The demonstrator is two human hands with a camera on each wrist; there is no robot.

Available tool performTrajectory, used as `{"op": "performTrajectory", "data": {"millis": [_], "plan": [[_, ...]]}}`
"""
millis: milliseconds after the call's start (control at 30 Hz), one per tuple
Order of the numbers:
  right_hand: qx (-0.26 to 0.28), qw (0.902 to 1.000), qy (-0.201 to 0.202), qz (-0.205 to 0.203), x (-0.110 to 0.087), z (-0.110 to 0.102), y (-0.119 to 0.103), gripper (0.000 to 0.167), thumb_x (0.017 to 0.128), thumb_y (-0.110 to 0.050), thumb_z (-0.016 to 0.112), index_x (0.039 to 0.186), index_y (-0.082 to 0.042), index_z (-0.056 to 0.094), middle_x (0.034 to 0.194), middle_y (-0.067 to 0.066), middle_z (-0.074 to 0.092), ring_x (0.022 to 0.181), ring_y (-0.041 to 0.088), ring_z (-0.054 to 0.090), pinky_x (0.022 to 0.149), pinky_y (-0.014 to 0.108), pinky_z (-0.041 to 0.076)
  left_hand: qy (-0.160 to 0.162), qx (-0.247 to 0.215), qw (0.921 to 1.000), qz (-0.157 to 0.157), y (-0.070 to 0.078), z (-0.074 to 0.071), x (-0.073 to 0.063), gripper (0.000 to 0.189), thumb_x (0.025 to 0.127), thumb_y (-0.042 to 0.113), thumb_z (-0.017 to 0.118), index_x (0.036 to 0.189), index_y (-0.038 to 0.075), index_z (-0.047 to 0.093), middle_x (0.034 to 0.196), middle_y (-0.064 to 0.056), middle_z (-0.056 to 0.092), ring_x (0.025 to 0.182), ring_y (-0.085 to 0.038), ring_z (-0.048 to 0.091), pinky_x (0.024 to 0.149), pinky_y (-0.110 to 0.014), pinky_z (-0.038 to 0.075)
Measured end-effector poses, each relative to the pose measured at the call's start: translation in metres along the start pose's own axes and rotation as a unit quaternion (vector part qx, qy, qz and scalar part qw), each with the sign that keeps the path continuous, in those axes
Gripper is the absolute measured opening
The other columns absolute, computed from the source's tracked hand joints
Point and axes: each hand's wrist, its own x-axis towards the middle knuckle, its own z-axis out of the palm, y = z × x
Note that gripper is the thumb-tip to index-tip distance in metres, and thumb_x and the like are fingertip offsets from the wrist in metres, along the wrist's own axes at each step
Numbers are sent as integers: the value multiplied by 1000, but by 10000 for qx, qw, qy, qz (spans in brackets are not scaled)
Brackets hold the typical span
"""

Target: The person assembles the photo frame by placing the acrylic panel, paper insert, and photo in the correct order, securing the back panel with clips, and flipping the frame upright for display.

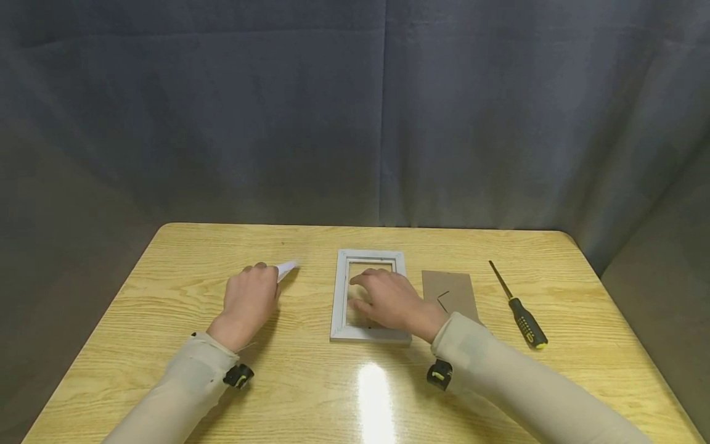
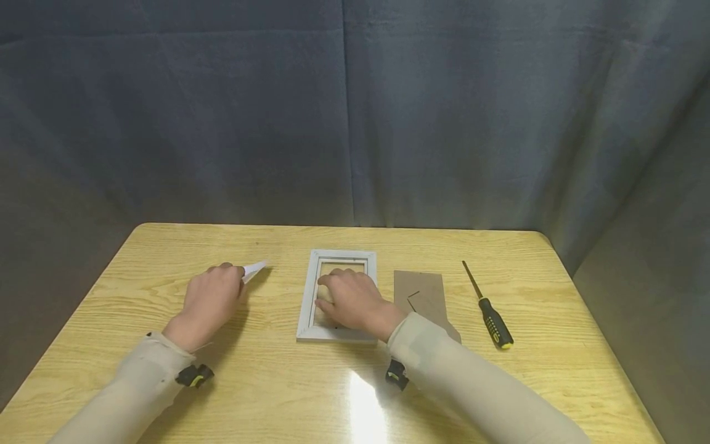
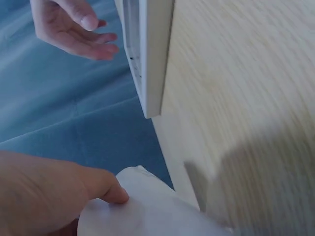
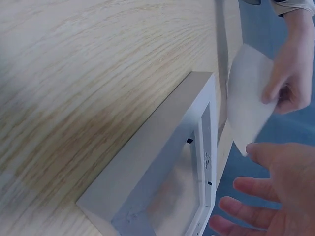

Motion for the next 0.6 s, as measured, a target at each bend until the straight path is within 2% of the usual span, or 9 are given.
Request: {"op": "performTrajectory", "data": {"millis": [133, 300, 433, 600], "plan": [[15, 10000, -40, -11, -1, 0, 0, 41, 98, -33, 66, 131, -9, 67, 131, 11, 68, 118, 31, 66, 89, 49, 57, 140, -63, 9999, 39, 3, -4, 2, 13, 92, 7, 67, 82, -1, 69, 65, -11, 63, 50, -20, 52, 39, -34, 42], [-50, 10000, -5, -14, 0, -1, 0, 41, 98, -34, 66, 131, -9, 67, 131, 11, 68, 119, 31, 66, 90, 49, 57, 290, -139, 9995, 41, 5, -11, 4, 22, 91, 3, 62, 69, 4, 60, 56, -6, 54, 47, -17, 44, 37, -32, 35], [-99, 9999, 83, -35, 2, -3, 2, 41, 98, -34, 66, 131, -9, 67, 131, 10, 69, 119, 30, 67, 91, 49, 57, 388, -181, 9991, 80, 5, -17, 5, 22, 90, 3, 61, 68, 5, 60, 55, -7, 55, 46, -16, 44, 37, -32, 35], [-39, 9999, 81, 109, 2, -7, 5, 41, 98, -34, 66, 132, -10, 66, 135, 9, 67, 124, 31, 65, 93, 50, 57, 362, -563, 9978, -2, 6, -25, 6, 29, 91, 4, 59, 62, 9, 53, 55, -5, 53, 48, -17, 42, 38, -32, 32]]}}
